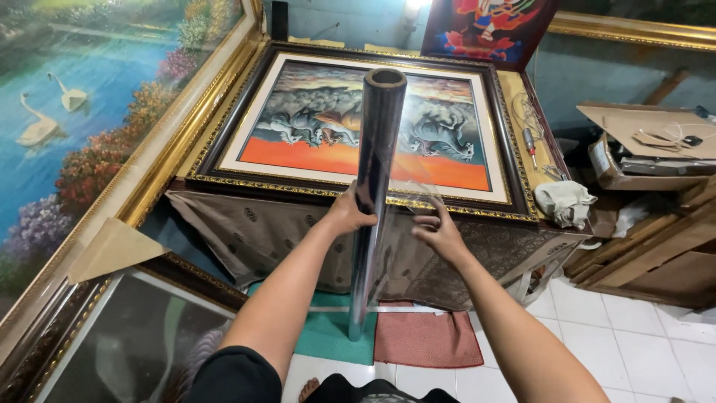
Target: Cleaning a framed picture and wrapping it in protective plastic film using a roll dispenser and a cutter.
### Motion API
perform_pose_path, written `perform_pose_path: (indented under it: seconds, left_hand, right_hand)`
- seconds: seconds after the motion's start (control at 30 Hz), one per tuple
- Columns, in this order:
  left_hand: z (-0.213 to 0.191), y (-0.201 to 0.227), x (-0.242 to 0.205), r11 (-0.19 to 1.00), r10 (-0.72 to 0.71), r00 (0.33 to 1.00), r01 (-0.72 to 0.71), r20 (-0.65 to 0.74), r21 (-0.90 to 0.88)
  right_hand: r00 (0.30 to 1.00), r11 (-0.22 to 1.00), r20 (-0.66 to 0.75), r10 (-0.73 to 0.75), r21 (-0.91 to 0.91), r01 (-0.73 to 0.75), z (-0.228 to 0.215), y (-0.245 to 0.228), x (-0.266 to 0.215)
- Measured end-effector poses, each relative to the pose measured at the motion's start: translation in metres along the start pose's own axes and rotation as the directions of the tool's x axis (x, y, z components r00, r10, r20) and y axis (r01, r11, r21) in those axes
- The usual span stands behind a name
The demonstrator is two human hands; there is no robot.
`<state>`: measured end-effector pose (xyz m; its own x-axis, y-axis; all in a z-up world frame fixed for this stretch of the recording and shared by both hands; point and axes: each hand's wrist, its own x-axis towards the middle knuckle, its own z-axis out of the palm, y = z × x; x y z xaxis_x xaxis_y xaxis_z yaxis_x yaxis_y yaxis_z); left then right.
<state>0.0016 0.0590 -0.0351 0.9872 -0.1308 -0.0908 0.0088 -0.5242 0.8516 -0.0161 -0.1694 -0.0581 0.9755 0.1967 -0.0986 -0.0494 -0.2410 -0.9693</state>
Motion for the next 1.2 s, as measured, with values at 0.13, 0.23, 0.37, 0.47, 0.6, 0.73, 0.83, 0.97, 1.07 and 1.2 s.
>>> perform_pose_path:
  seconds: [0.13, 0.23, 0.37, 0.47, 0.6, 0.73, 0.83, 0.97, 1.07, 1.2]
  left_hand:
    - [-0.001, 0.0, 0.002, 1.0, -0.01, 1.0, 0.011, 0.01, -0.017]
    - [-0.001, -0.01, 0.006, 0.998, -0.043, 0.995, 0.048, -0.091, 0.046]
    - [-0.004, -0.01, 0.008, 0.996, -0.034, 0.969, 0.052, -0.245, 0.068]
    - [-0.011, 0.006, -0.004, 0.996, -0.028, 0.937, 0.054, -0.349, 0.065]
    - [-0.011, 0.024, -0.013, 0.997, -0.062, 0.923, 0.077, -0.379, 0.023]
    - [0.0, 0.0, 0.005, 0.994, -0.083, 0.939, 0.102, -0.333, 0.038]
    - [0.0, -0.023, 0.024, 0.997, -0.068, 0.967, 0.075, -0.247, 0.021]
    - [-0.005, -0.042, 0.029, 0.988, 0.052, 0.996, -0.062, -0.072, -0.141]
    - [0.002, -0.054, 0.042, 0.922, 0.098, 0.995, -0.099, -0.023, -0.373]
    - [0.012, -0.054, 0.035, 0.935, 0.07, 0.996, -0.086, -0.06, -0.343]
  right_hand:
    - [0.985, 0.985, -0.146, -0.095, -0.157, 0.072, -0.019, 0.048, 0.034]
    - [0.976, 0.955, -0.183, -0.12, -0.29, 0.063, -0.032, 0.051, 0.026]
    - [0.999, 0.981, 0.039, -0.02, -0.19, 0.028, -0.02, -0.011, -0.016]
    - [0.995, 0.998, 0.1, 0.032, -0.062, -0.026, -0.023, -0.023, -0.023]
    - [0.998, 0.994, 0.062, 0.029, -0.104, -0.022, -0.029, -0.012, -0.019]
    - [1.0, 0.993, -0.008, 0.027, -0.114, -0.028, -0.03, 0.01, -0.008]
    - [0.998, 0.997, -0.055, 0.017, -0.072, -0.021, -0.027, 0.021, -0.003]
    - [0.991, 0.99, -0.13, -0.023, -0.142, 0.004, -0.017, 0.024, -0.012]
    - [0.995, 0.978, -0.071, -0.064, -0.203, 0.049, -0.006, 0.03, -0.01]
    - [1.0, 0.955, 0.002, -0.027, -0.297, 0.026, 0.014, 0.074, 0.012]
